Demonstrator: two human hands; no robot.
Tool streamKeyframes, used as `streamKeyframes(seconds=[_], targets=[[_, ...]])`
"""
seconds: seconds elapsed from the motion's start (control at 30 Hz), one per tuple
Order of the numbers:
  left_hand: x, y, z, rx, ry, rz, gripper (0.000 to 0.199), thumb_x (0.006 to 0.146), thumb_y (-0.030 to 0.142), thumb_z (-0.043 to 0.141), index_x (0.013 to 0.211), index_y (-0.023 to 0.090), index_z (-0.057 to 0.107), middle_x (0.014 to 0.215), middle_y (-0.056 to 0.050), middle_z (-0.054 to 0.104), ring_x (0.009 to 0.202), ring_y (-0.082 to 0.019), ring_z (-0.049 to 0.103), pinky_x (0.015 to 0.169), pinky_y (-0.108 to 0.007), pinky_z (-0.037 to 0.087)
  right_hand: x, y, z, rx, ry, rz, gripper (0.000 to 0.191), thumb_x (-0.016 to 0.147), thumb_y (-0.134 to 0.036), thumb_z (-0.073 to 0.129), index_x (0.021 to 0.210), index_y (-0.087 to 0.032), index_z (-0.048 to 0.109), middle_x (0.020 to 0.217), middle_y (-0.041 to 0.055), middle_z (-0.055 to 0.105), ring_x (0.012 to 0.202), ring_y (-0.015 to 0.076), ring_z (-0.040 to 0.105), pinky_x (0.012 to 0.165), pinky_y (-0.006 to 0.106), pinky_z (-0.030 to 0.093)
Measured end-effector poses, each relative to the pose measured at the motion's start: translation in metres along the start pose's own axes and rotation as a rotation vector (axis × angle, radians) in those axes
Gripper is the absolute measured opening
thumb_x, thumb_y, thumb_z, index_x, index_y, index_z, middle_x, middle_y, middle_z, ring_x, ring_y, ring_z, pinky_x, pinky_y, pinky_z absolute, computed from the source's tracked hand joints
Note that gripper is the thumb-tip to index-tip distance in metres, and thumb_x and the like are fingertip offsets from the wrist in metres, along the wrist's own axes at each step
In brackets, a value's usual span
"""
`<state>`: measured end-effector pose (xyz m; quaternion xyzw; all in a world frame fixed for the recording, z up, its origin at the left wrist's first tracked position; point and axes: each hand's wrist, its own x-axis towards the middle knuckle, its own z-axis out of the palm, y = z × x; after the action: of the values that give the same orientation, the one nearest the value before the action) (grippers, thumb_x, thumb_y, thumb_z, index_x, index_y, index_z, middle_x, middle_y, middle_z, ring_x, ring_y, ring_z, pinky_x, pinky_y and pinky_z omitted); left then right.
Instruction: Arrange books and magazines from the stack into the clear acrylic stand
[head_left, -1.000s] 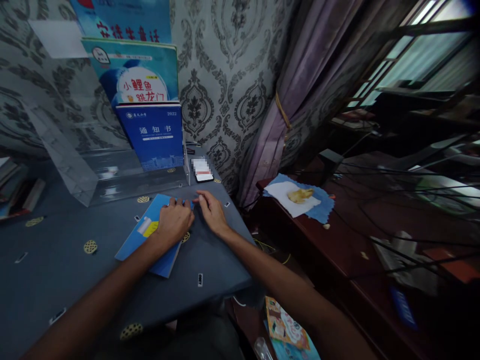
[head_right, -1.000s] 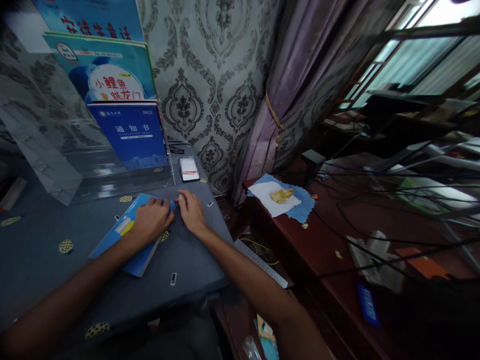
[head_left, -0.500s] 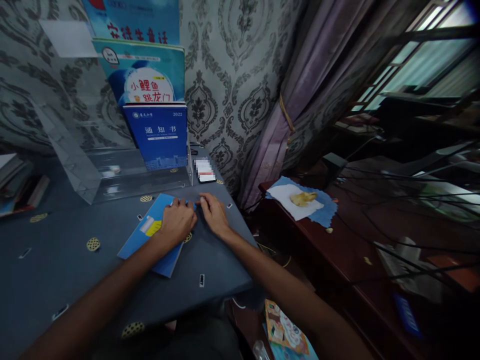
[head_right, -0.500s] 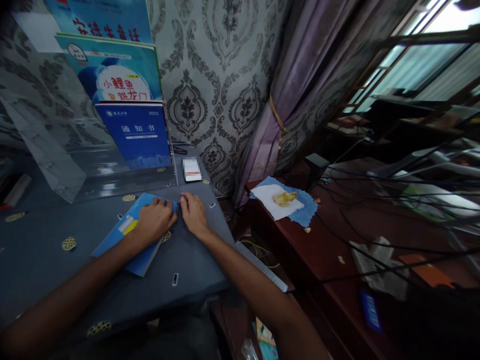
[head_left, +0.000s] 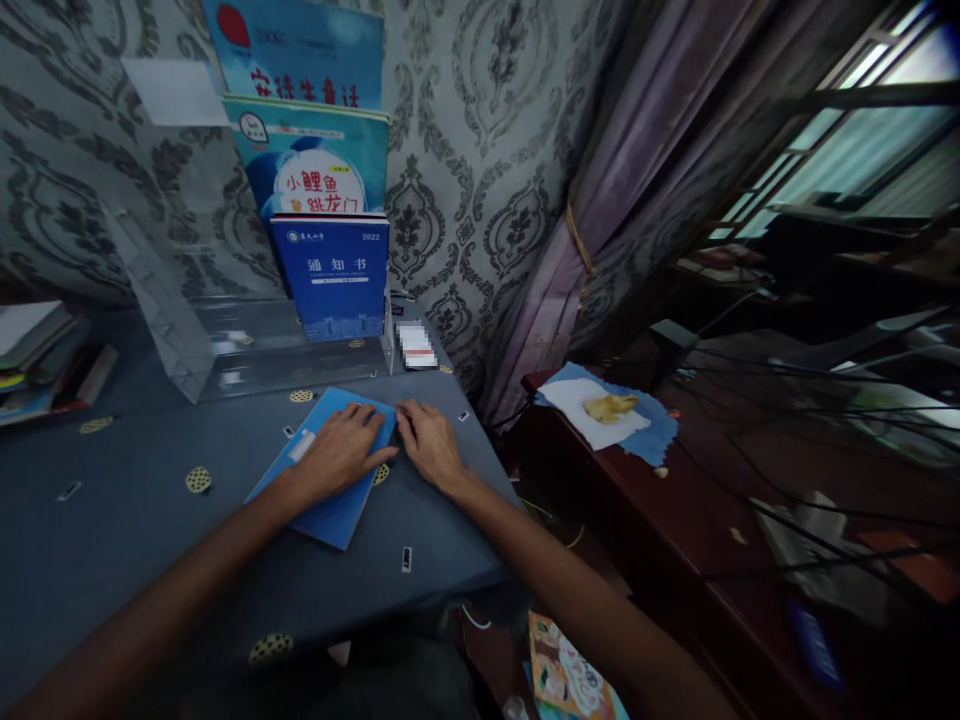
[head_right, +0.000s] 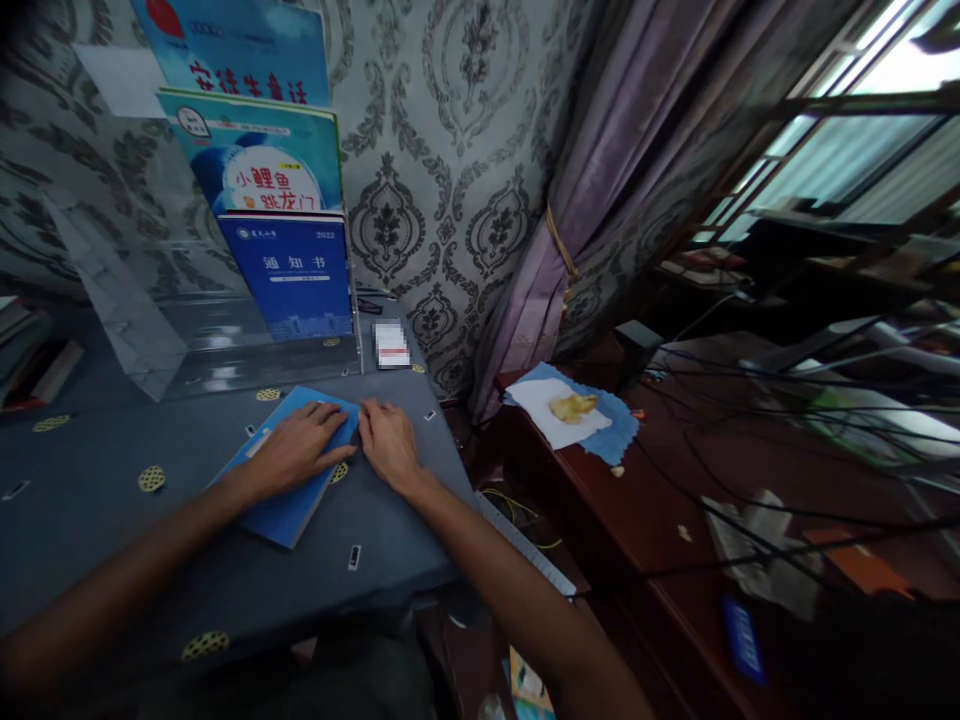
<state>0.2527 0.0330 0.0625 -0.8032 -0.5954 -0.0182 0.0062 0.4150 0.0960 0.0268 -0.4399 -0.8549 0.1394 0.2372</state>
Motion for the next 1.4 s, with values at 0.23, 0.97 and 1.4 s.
streamKeyframes(seconds=[0.23, 0.97, 1.4], targets=[[-0.064, -0.041, 0.008, -0.248, -0.208, 0.294, 0.097, 0.082, 0.078, 0.054, 0.16, 0.028, 0.026, 0.168, -0.011, 0.024, 0.154, -0.035, 0.023, 0.123, -0.049, 0.025, -0.005, -0.002, -0.001, 0.059, -0.066, -0.008, 0.026, 0.103, -0.022, 0.045, 0.122, -0.017, 0.062, 0.115, 0.0128, 0.074, 0.105, 0.0229, 0.071, 0.091, 0.031, 0.052], [-0.08, 0.0, 0.034, -0.109, 0.268, 0.141, 0.047, 0.097, 0.047, 0.056, 0.135, 0.019, 0.056, 0.136, -0.012, 0.061, 0.127, -0.029, 0.055, 0.11, -0.048, 0.044, 0.034, 0.008, 0.031, 0.357, -0.068, -0.234, 0.034, 0.1, -0.023, 0.051, 0.131, -0.018, 0.063, 0.134, 0.012, 0.067, 0.128, 0.0217, 0.06, 0.111, 0.042, 0.044], [-0.081, 0.002, 0.029, -0.146, 0.282, 0.126, 0.04, 0.098, 0.043, 0.053, 0.13, 0.021, 0.062, 0.132, -0.012, 0.064, 0.121, -0.028, 0.061, 0.104, -0.046, 0.052, -0.052, -0.009, -0.009, 0.648, -0.071, -0.165, 0.03, 0.104, -0.034, 0.046, 0.122, -0.023, 0.067, 0.099, 0.0059, 0.079, 0.101, 0.0204, 0.071, 0.093, 0.037, 0.053]])
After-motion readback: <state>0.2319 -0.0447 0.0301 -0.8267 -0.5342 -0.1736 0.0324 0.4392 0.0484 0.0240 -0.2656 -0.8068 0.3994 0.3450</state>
